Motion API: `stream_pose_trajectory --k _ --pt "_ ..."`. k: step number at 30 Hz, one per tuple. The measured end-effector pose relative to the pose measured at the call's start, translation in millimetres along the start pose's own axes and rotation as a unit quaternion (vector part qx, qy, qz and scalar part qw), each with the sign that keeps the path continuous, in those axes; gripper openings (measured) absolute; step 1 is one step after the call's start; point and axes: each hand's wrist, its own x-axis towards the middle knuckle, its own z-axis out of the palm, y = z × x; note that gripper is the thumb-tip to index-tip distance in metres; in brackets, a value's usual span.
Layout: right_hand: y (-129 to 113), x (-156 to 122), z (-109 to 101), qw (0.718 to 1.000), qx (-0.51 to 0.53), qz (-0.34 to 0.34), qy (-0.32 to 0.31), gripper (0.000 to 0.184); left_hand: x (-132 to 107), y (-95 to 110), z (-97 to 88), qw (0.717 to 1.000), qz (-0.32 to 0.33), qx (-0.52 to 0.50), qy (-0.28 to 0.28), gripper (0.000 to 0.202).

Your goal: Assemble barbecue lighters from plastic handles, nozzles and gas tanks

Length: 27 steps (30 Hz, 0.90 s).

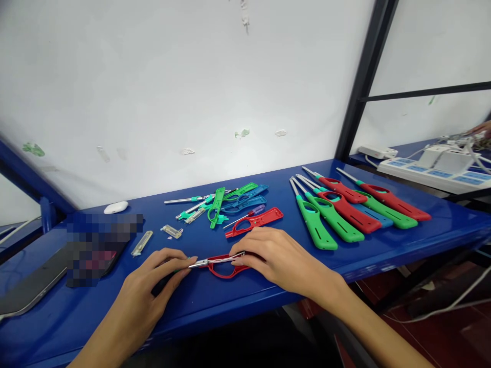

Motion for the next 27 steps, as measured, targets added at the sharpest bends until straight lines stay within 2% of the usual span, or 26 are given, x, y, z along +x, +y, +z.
stream_pose_trajectory --k 9,19,27 --pt "0.6 0.3 1.0 1.0 0.003 -0.009 0.005 0.015 2.6 1.7 0.6 0.995 0.085 0.037 0.033 0.032" --pt "1.7 -2.2 2.0 1.0 0.0 -0.014 0.016 0.014 0.3 1.1 0.5 0.996 0.078 0.024 0.033 0.028" --pt "4.9 -3.8 4.1 0.997 -0.025 -0.044 0.058 0.013 1.5 0.8 0.8 0.996 0.075 0.023 0.033 0.027"
